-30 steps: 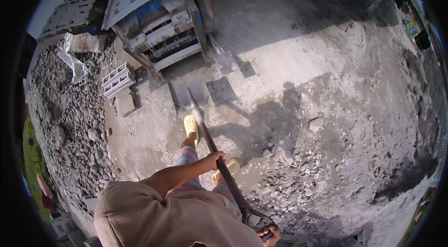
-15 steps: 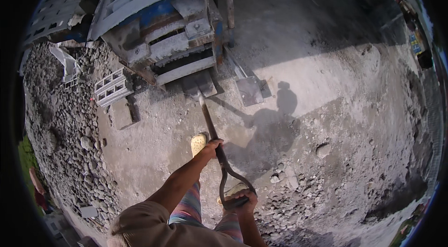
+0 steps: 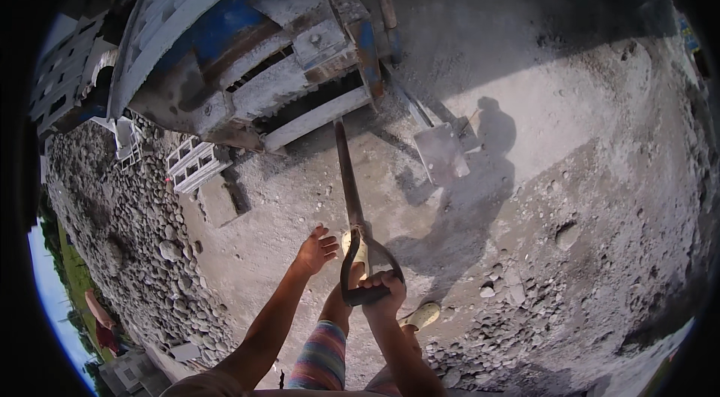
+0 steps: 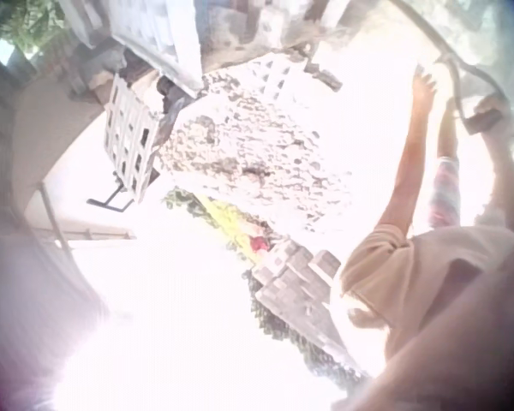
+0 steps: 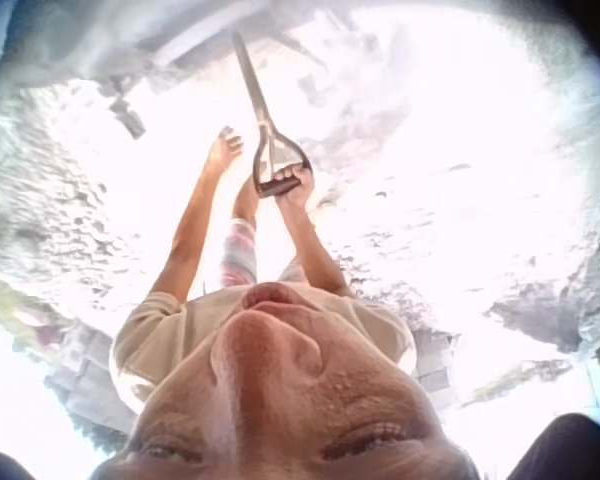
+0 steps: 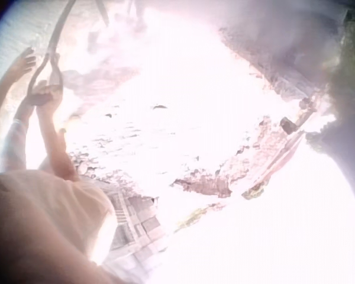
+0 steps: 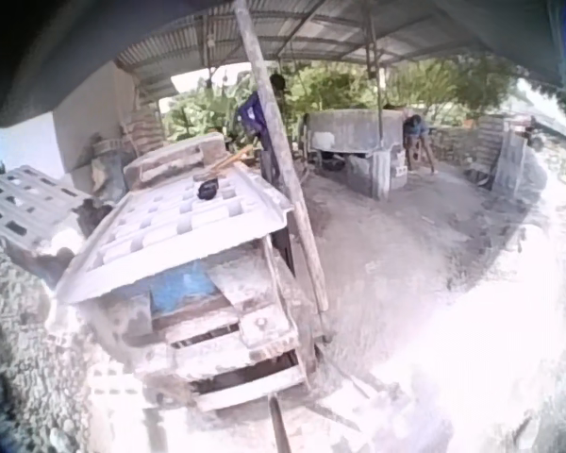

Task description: The person uses a shovel to scoop and move sand from a large pile on a construction site. They repeatedly dig into the pile and toss the sand to the side, gradually reducing the pile's height.

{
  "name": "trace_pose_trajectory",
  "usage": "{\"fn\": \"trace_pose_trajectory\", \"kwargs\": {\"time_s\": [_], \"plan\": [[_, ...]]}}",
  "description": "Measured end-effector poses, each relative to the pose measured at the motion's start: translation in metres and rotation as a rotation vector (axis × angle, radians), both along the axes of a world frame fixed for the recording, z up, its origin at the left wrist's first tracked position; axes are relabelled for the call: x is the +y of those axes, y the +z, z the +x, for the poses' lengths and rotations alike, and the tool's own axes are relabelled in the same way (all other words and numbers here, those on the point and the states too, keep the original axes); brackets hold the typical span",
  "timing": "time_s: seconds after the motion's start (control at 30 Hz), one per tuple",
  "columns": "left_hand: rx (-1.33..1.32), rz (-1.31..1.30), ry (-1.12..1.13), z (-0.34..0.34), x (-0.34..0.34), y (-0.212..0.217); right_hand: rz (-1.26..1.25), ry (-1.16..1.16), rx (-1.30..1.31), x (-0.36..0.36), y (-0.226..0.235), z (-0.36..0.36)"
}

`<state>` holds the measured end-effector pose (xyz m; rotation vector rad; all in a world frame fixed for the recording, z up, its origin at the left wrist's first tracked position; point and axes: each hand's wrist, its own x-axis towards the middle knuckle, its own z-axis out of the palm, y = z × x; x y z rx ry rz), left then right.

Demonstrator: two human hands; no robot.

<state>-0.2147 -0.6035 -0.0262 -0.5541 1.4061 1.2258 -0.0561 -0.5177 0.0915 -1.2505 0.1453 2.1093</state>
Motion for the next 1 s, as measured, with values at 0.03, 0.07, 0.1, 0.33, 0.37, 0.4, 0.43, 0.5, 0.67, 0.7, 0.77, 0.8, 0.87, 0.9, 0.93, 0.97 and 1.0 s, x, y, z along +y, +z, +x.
{"fn": "trace_pose_trajectory", "kwargs": {"time_s": [0.03, 0.07, 0.1, 0.33, 0.37, 0.4, 0.43, 0.5, 0.67, 0.7, 0.77, 0.8, 0.87, 0.9, 0.93, 0.97, 1.0], "plan": [[0.045, -0.016, -0.061, 0.001, -0.021, -0.003, 0.073, 0.006, -0.011, 0.009, -0.044, -0.007], [0.095, -0.038, -0.117, 0.002, -0.049, -0.008, 0.047, 0.004, 0.02, 0.02, -0.074, -0.018], [0.102, -0.096, -0.155, 0.011, -0.066, -0.01, 0.039, -0.039, 0.031, 0.029, -0.113, -0.017], [-0.002, -0.404, -0.144, 0.057, -0.171, -0.04, -0.003, 0.021, 0.079, 0.028, -0.267, 0.05], [-0.01, -0.42, -0.152, 0.069, -0.174, -0.042, 0.039, 0.062, 0.058, 0.029, -0.275, 0.059], [-0.001, -0.38, -0.138, 0.074, -0.176, -0.04, 0.03, 0.098, 0.134, 0.025, -0.268, 0.054], [0.016, -0.336, -0.118, 0.076, -0.176, -0.037, 0.027, 0.138, 0.219, 0.024, -0.248, 0.039], [0.036, -0.33, -0.114, 0.089, -0.163, -0.025, 0.056, 0.109, 0.325, 0.019, -0.186, 0.011], [0.1, -0.126, -0.275, 0.12, -0.125, 0.009, 0.028, -0.029, 0.23, 0.012, -0.164, -0.002], [0.152, -0.18, -0.303, 0.126, -0.111, 0.027, -0.005, 0.016, 0.236, 0.01, -0.165, 0.002], [0.185, -0.115, -0.375, 0.124, -0.126, 0.02, 0.05, 0.063, 0.18, 0.009, -0.182, 0.009], [0.225, -0.142, -0.41, 0.126, -0.127, 0.011, -0.001, 0.092, 0.096, 0.01, -0.194, 0.016], [0.432, -0.1, -0.475, 0.131, -0.142, -0.002, -0.053, 0.054, 0.1, 0.011, -0.209, 0.032], [0.437, -0.104, -0.463, 0.133, -0.149, -0.009, -0.045, 0.033, 0.122, 0.011, -0.221, 0.035], [0.6, -0.183, -0.677, 0.139, -0.154, -0.012, -0.062, 0.047, 0.117, 0.008, -0.217, 0.035], [0.762, -0.272, -0.896, 0.143, -0.16, -0.012, -0.046, 0.099, 0.108, 0.007, -0.195, 0.026], [0.757, -0.281, -0.894, 0.146, -0.16, -0.013, -0.016, 0.141, 0.097, 0.012, -0.178, 0.017]]}}
